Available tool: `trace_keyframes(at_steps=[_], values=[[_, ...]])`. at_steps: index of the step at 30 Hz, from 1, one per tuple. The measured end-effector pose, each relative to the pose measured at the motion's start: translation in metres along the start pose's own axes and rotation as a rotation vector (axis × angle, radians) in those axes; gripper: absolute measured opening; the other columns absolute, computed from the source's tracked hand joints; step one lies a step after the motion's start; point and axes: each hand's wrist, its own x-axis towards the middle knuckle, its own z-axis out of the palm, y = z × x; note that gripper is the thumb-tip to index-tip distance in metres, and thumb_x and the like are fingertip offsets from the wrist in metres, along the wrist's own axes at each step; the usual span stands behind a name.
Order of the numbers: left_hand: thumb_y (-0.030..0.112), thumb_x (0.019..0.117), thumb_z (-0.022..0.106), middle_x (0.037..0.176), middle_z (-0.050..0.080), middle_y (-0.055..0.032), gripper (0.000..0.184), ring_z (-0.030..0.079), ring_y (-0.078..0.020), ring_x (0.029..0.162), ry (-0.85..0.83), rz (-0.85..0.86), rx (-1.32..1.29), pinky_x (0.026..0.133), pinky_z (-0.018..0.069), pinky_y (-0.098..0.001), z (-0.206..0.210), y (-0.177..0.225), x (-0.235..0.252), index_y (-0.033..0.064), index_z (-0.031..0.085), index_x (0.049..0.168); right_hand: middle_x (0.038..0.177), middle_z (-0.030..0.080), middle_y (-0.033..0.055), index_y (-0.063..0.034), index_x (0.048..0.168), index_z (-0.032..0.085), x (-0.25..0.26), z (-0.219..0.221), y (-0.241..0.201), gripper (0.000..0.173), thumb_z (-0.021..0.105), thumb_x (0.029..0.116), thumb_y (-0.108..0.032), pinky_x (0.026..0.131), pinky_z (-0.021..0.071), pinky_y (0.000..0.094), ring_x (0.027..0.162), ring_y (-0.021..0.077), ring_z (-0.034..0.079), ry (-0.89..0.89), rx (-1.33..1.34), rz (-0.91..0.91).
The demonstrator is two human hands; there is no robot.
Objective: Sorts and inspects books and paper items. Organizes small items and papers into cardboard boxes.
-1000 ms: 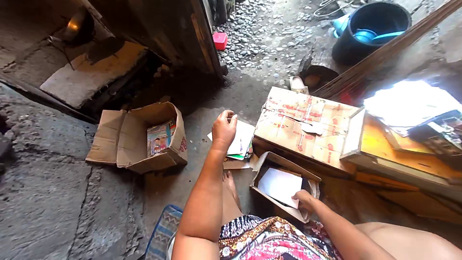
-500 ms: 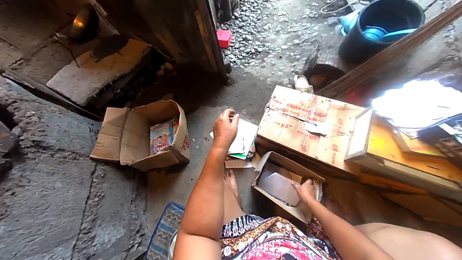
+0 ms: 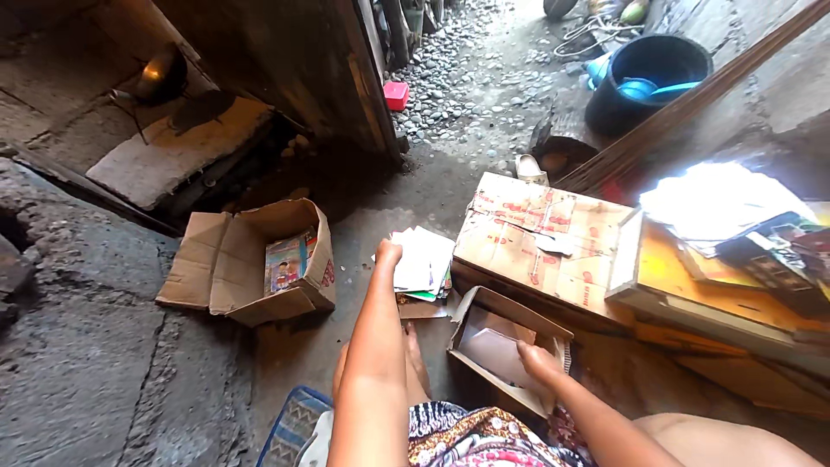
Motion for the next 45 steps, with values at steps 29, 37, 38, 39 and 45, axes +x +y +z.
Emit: trace_keyframes(at_steps=[29, 37, 38, 39, 45], values=[[0.018, 0.0852, 0.075, 0.153, 0.044, -0.0239, 0.071, 0.047, -0.043, 0.137, -0.06, -0.007, 0.151, 0.104, 0.0469, -0.0621, 0.147, -0.052, 0.09, 0.0099, 0.049, 0.15, 0.162, 0.037, 0.0213, -0.011, 0.159, 0.037, 0.056, 0.015, -0.001, 0.065, 0.059, 0.103, -0.036, 0.114, 0.0395, 0.0624, 0.148, 0.0409, 0.038, -0.038, 0.055, 0.112], [0.015, 0.0878, 0.069, 0.161, 0.033, -0.0227, 0.06, 0.035, -0.0443, 0.146, 0.002, -0.051, 0.206, 0.11, 0.0404, -0.0609, 0.152, -0.041, 0.087, 0.0193, 0.056, 0.146, 0.161, 0.038, 0.0205, -0.0089, 0.158, 0.036, 0.057, 0.014, -0.002, 0.066, 0.059, 0.1032, -0.036, 0.116, 0.0398, 0.0572, 0.149, 0.0381, 0.038, -0.052, 0.059, 0.117], [0.017, 0.0885, 0.069, 0.158, 0.037, -0.0231, 0.061, 0.037, -0.0446, 0.144, -0.016, -0.056, 0.215, 0.108, 0.043, -0.0605, 0.151, -0.042, 0.089, 0.0192, 0.054, 0.147, 0.161, 0.038, 0.0201, -0.0093, 0.158, 0.036, 0.057, 0.015, -0.001, 0.066, 0.059, 0.1032, -0.036, 0.117, 0.0393, 0.0574, 0.149, 0.0376, 0.037, -0.051, 0.061, 0.117], [0.018, 0.0885, 0.07, 0.156, 0.04, -0.0223, 0.061, 0.04, -0.044, 0.143, -0.029, -0.054, 0.218, 0.107, 0.0449, -0.0599, 0.15, -0.044, 0.09, 0.0192, 0.054, 0.147, 0.161, 0.037, 0.0201, -0.0091, 0.158, 0.036, 0.058, 0.016, 0.0, 0.066, 0.059, 0.1032, -0.036, 0.117, 0.0391, 0.058, 0.149, 0.0378, 0.037, -0.051, 0.062, 0.116], [0.016, 0.0857, 0.07, 0.153, 0.049, -0.0098, 0.061, 0.046, -0.0371, 0.138, -0.027, 0.023, 0.249, 0.102, 0.0462, -0.0596, 0.148, -0.046, 0.092, 0.0175, 0.057, 0.145, 0.161, 0.038, 0.0197, -0.0101, 0.159, 0.036, 0.06, 0.018, 0.002, 0.066, 0.06, 0.1023, -0.035, 0.116, 0.0397, 0.0586, 0.148, 0.0381, 0.038, -0.045, 0.059, 0.127]])
